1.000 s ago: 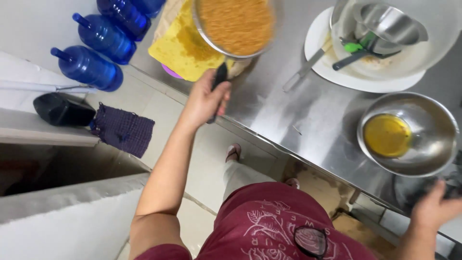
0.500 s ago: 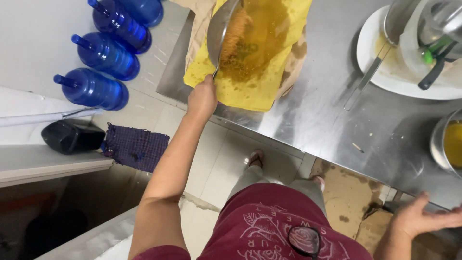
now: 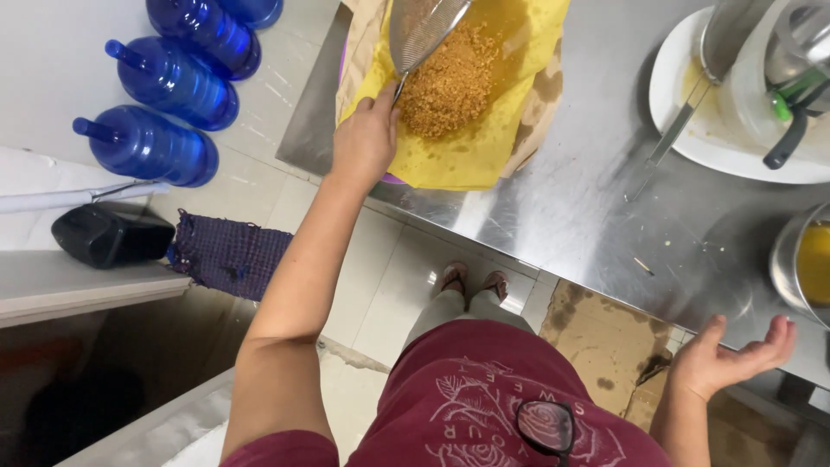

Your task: Clearing a stainless steel kitchen counter, wiping it down with a cloth, and then spreading fried snacks onto paper for cooling.

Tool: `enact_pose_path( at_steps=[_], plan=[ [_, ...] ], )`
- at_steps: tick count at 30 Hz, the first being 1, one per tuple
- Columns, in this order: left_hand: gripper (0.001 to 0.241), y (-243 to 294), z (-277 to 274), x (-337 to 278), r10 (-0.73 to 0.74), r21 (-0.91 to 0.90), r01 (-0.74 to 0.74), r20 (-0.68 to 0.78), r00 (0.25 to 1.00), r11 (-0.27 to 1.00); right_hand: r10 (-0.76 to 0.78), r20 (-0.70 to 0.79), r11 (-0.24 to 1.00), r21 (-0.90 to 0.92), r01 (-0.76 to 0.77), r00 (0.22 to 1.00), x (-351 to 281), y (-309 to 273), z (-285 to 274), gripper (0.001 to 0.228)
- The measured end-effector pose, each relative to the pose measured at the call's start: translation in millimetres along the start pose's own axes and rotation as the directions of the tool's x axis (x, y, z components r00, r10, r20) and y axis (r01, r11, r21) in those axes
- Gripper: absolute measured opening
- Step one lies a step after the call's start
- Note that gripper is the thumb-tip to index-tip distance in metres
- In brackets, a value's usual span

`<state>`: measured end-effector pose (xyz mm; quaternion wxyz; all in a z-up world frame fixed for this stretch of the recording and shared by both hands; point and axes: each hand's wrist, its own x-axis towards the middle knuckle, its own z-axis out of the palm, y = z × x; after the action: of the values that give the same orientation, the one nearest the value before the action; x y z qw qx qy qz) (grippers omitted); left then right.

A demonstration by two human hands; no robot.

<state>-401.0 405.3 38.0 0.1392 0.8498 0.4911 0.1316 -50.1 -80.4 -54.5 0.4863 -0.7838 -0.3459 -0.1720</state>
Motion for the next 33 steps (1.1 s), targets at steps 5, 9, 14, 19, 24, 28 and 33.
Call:
enact_pose_path(
  at_steps=[5,9,14,19,24,28,33],
  plan=[
    [0.062,-24.6,76.0,34.1,0.091,0.197,-0.070,-0.101,0.991,0.978,0.020,-0.007,1.000,0.023,-0.020,1.000,17.9,-6.7,0.9,0.060],
    [0.079,-11.6,72.0,54.0,-0.035,0.446,-0.060,0.201,0.979,0.893,-0.015,-0.033,1.000,0.004,0.015,0.999,20.8,9.2,-8.4,0.060],
    [0.085,17.6,39.5,53.5,-0.054,0.400,0.001,0.121,0.991,0.916,-0.022,-0.066,0.999,-0.038,0.020,0.998,21.3,22.8,-19.7,0.063],
    [0.064,17.0,57.1,65.2,-0.056,0.443,-0.040,0.201,0.978,0.896,-0.053,-0.064,0.998,-0.034,0.051,0.997,25.3,36.5,-23.6,0.060],
    [0.087,14.8,43.6,67.3,-0.021,0.418,-0.005,0.058,0.998,0.909,-0.030,-0.072,1.000,0.006,0.031,0.997,27.2,32.4,-23.4,0.061],
    [0.072,26.7,31.2,74.0,-0.140,0.473,-0.038,0.336,0.932,0.880,-0.017,-0.102,1.000,0.019,0.019,0.995,25.7,28.7,-16.3,0.063],
    [0.084,18.0,22.8,75.5,-0.059,0.368,-0.032,0.234,0.970,0.929,-0.052,-0.156,0.999,-0.017,0.050,0.986,17.8,12.9,-6.0,0.058]
  ],
)
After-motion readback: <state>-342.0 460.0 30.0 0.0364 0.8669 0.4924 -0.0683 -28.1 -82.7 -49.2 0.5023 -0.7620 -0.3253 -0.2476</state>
